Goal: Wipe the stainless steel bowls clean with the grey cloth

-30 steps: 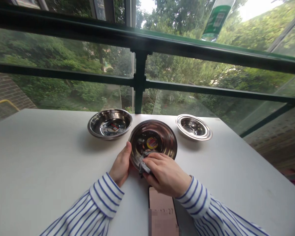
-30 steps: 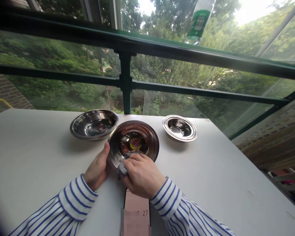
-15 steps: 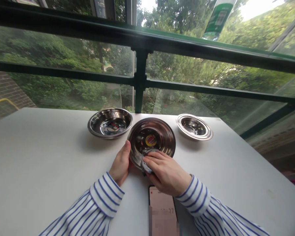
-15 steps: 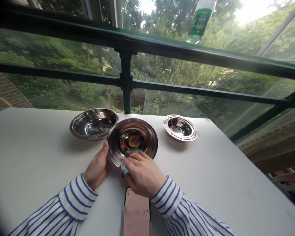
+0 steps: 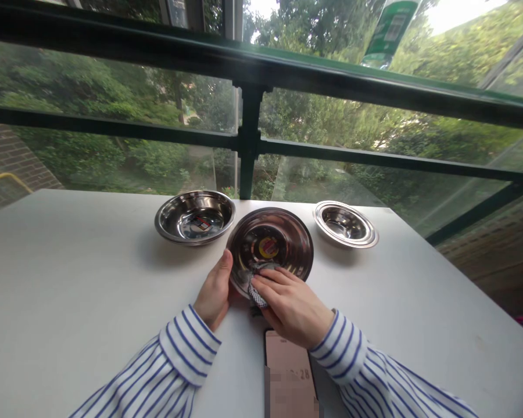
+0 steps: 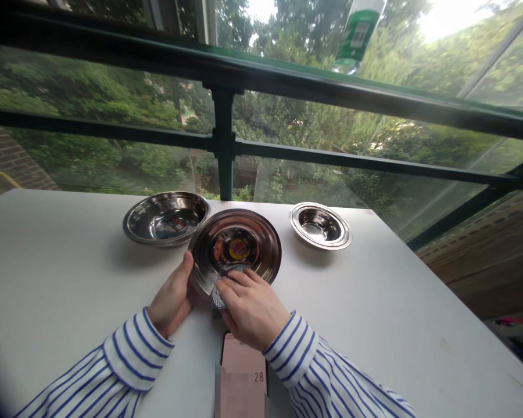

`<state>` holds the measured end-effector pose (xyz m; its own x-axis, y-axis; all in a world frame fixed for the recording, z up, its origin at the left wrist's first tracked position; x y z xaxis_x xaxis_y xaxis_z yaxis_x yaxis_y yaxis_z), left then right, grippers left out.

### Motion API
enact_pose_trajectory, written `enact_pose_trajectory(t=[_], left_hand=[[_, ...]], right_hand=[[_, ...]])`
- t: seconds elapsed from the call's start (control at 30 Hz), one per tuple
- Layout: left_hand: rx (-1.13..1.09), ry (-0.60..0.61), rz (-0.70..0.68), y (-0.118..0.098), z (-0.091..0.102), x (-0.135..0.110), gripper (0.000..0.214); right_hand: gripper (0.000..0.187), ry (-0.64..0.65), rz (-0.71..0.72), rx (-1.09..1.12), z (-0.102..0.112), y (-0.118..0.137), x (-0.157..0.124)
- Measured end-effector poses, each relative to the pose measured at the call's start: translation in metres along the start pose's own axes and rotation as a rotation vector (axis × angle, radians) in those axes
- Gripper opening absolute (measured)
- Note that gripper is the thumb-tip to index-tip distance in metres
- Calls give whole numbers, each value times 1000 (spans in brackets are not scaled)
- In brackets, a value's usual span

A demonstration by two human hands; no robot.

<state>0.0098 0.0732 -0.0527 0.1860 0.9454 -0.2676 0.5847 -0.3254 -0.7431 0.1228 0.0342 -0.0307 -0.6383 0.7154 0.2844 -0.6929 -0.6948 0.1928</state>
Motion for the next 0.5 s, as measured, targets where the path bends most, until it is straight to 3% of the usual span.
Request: enact_pose_trajectory(t=[0.17, 0.37, 0.5], left_hand=[[-86, 78, -27, 1, -1, 2, 53], [-23, 13, 17, 0, 1, 1, 50], [-66, 39, -3, 0, -1, 2, 52]], right_hand=[[47, -49, -6, 28, -6, 8, 9], [42, 48, 3, 26, 0, 0, 3], [45, -3, -6, 42, -3, 4, 8]])
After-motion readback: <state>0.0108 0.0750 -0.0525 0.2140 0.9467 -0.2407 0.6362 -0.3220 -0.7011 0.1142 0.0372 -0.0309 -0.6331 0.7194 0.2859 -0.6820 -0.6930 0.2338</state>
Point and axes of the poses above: each hand's wrist, its own x-axis towards the middle knuckle, its own z-axis out of the back of the hand, y = z × x, the point moved 5 cm from there along x, towards the middle knuckle, and after that the axes turned 1 degree about -y, right-handed, at the moved point
